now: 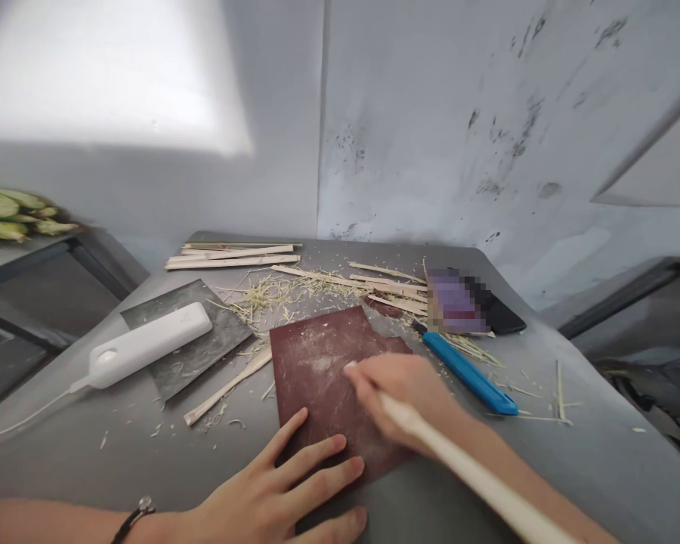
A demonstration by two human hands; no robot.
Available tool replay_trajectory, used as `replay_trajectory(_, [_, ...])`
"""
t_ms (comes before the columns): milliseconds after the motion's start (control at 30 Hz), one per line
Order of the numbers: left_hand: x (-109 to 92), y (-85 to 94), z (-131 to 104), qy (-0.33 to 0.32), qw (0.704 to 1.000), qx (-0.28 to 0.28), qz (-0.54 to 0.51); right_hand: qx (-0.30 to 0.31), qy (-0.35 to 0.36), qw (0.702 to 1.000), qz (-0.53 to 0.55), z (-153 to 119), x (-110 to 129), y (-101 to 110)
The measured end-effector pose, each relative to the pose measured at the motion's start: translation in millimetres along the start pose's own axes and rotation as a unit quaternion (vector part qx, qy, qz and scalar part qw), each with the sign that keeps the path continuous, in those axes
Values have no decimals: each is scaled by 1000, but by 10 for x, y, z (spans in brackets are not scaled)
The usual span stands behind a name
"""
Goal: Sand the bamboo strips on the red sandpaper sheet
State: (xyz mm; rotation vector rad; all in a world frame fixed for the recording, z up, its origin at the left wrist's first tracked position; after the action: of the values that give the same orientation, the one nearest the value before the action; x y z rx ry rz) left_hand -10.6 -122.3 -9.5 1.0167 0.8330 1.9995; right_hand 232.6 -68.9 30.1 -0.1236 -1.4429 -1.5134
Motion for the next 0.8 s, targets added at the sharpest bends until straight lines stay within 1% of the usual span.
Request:
replay_trajectory(67, [-4, 3, -2, -4, 1000, -2, -5, 53, 54, 997, 20, -14, 20, -36])
replay_trajectory(100, [-6, 5, -3, -4, 1000, 2, -6, 68, 66, 995, 28, -18, 18, -45])
replay_trajectory(133, [-8, 7, -4, -4, 1000, 4, -6, 65, 62, 996, 28, -18, 5, -45])
replay_trajectory(233, [-12, 17, -7, 2, 1000, 6, -4, -10, 9, 1000, -12, -14, -62, -41])
replay_trajectory(267, [-12, 23, -5, 4, 1000, 3, -5, -24, 8, 999, -23, -18, -71, -59])
replay_trajectory(300, [-12, 29, -1, 4, 1000, 2, -8, -23, 22, 999, -24, -25, -69, -88])
replay_trajectory(400, [-3, 61, 13, 3, 1000, 4, -18, 38, 83, 996, 9, -53, -56, -164])
replay_trajectory(433, [2, 74, 16, 1, 1000, 7, -18, 54, 81, 995, 13, -56, -73, -159])
replay_trajectory(467, [7, 86, 17, 0, 1000, 10, -17, 52, 61, 997, 5, -54, -105, -137])
replay_trajectory(533, [14, 99, 16, 0, 1000, 13, -11, 8, 12, 999, -38, -44, -185, -76])
replay_trajectory(567, [15, 98, 14, 0, 1000, 11, -10, -13, -1, 998, -57, -42, -214, -61])
replay_trajectory(600, [15, 93, 13, 0, 1000, 8, -11, -20, -1, 997, -68, -45, -226, -69])
replay_trajectory(633, [12, 84, 14, 1, 1000, 3, -13, -8, 8, 998, -68, -52, -220, -98])
replay_trajectory(733, [3, 54, 19, 6, 1000, -4, -20, 92, 29, 995, -14, -90, -161, -211])
replay_trajectory(767, [1, 48, 20, 7, 1000, -4, -19, 110, 23, 994, 2, -97, -161, -210])
replay_trajectory(800, [-1, 46, 20, 9, 1000, -3, -17, 105, 12, 994, 6, -97, -183, -175])
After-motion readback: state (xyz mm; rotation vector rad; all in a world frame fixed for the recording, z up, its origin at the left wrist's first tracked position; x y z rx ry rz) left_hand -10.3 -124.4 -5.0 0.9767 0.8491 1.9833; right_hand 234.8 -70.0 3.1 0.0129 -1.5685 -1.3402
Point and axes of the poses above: each hand's wrist, its own z-axis towards the middle knuckle, its own y-axis out of the back of the hand, x = y × z, the point moved 1 cm from there along z, towards the middle knuckle, and after that the axes turned 13 degrees about z, right-handed, at the moved point
